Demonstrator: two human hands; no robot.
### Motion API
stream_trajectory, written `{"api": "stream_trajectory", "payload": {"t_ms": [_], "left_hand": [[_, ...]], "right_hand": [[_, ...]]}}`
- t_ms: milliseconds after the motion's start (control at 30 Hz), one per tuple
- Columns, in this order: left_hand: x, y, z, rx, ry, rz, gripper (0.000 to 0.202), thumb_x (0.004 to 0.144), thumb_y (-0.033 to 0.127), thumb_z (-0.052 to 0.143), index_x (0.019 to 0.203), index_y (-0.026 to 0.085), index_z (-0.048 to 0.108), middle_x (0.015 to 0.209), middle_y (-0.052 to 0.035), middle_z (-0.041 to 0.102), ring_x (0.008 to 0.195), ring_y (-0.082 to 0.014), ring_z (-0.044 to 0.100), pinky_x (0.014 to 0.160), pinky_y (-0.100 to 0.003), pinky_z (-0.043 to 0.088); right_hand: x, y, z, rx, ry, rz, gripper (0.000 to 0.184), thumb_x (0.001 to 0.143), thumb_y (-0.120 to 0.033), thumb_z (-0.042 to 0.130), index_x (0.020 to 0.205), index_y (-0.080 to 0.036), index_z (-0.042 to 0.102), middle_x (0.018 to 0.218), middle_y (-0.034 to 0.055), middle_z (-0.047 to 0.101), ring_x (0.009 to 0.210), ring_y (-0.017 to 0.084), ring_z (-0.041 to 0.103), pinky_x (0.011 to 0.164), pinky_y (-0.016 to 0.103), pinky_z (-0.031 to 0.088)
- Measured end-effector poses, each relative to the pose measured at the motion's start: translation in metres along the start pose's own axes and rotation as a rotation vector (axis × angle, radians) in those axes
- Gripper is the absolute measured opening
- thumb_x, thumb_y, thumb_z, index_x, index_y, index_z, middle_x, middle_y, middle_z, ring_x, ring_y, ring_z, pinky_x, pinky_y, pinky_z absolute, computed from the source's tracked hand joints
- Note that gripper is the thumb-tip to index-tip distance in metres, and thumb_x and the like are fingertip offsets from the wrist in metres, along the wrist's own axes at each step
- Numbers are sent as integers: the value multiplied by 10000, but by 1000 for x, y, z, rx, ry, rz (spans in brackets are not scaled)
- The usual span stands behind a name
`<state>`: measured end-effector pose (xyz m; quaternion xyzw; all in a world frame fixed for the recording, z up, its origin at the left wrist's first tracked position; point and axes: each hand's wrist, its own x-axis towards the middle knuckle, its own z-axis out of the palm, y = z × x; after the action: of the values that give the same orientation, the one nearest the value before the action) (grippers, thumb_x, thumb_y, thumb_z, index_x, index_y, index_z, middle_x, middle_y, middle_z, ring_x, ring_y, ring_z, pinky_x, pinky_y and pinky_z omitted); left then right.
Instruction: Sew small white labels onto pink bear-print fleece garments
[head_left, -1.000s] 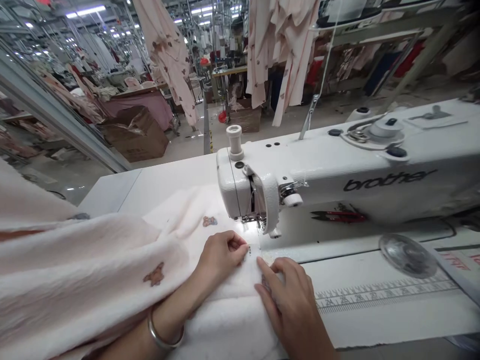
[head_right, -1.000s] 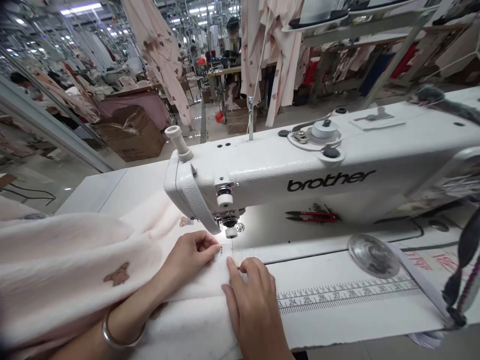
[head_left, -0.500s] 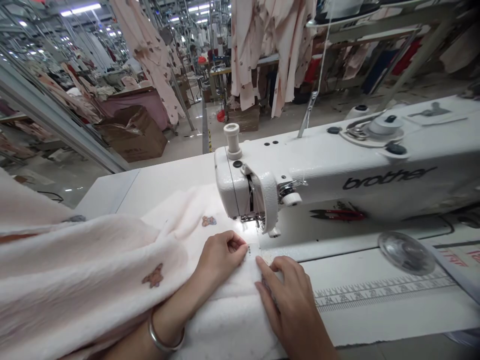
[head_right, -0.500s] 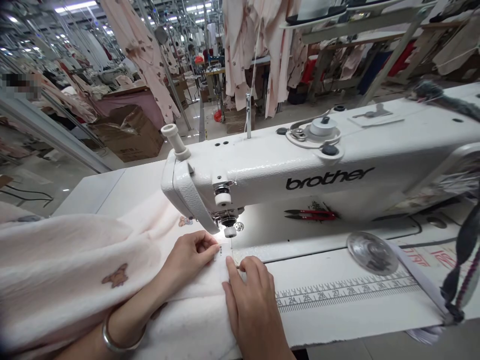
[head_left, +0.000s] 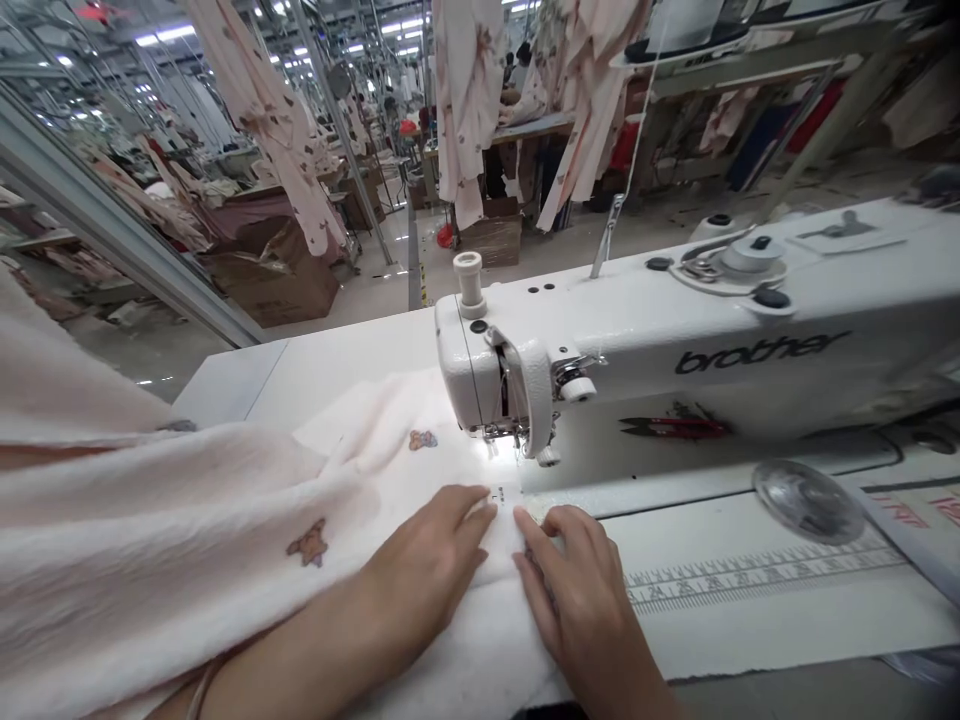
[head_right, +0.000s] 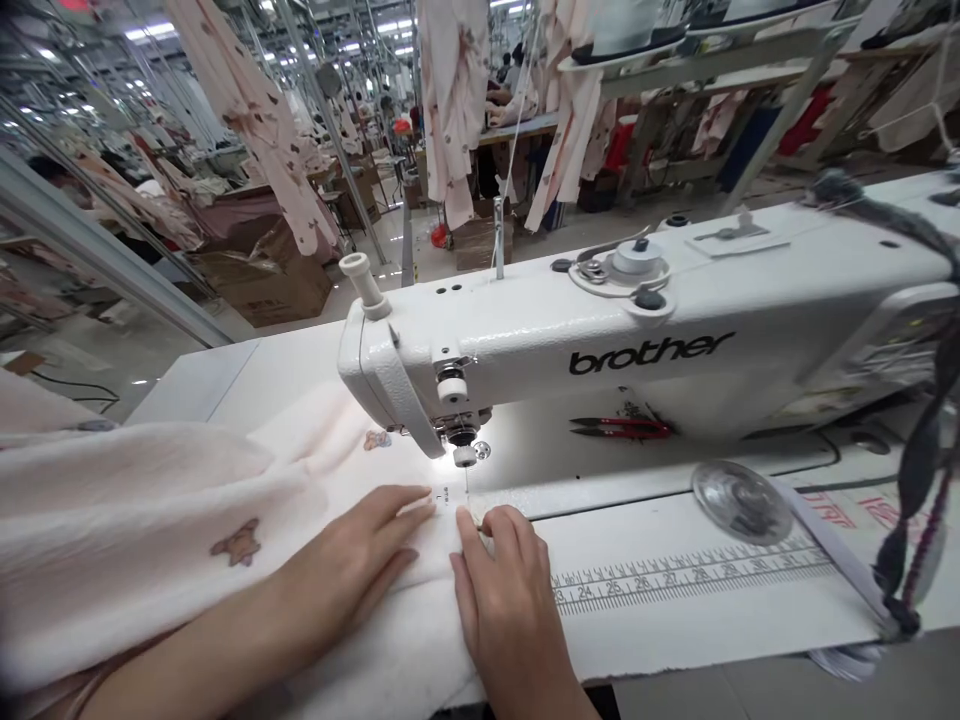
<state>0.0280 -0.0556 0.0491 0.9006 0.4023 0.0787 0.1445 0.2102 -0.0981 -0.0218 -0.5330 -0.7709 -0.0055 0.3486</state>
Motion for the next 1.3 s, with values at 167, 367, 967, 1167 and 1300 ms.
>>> {"api": "stream_trajectory", "payload": {"t_ms": [167, 367, 967, 1167, 1300], "left_hand": [[-8, -8, 19, 177, 13, 245, 481, 935, 90, 398, 1413, 83, 340, 1453, -173, 392, 1386, -250, 318, 1095, -411, 416], [-8, -14, 24, 211, -9, 263, 557, 879, 64, 417, 1428, 44, 321, 1493, -188, 317, 1412, -253, 256, 1129, -396, 369], [-6, -15, 26, 249, -74, 255, 600, 848, 74, 402, 1440, 43, 308, 1503, -183, 298, 1414, -274, 242, 1129, -410, 359], [-6, -14, 27, 241, -60, 269, 601, 827, 71, 422, 1420, 41, 329, 1483, -202, 325, 1398, -294, 271, 1106, -419, 388], [-3, -24, 27, 230, -56, 264, 612, 820, 76, 426, 1420, 42, 314, 1473, -207, 341, 1390, -297, 289, 1094, -433, 400]], "right_hand": [[-1, 0, 0, 7, 15, 2, 277, 919, -128, 469, 1174, -90, 570, 969, 118, 486, 966, 250, 483, 740, 363, 404], [0, 0, 1, -11, 22, -7, 281, 917, -134, 467, 1172, -82, 574, 986, 130, 493, 982, 263, 487, 749, 373, 410], [-1, -1, -2, 17, 8, 0, 286, 915, -129, 464, 1180, -91, 564, 977, 126, 501, 979, 256, 492, 762, 378, 441], [49, 43, -7, -1, -128, -44, 254, 934, -124, 378, 920, -169, 628, 916, 80, 597, 895, 181, 569, 733, 296, 504], [96, 71, 23, -122, -120, -120, 210, 932, -172, 456, 802, -161, 621, 831, 53, 623, 777, 152, 592, 704, 293, 504]]}}
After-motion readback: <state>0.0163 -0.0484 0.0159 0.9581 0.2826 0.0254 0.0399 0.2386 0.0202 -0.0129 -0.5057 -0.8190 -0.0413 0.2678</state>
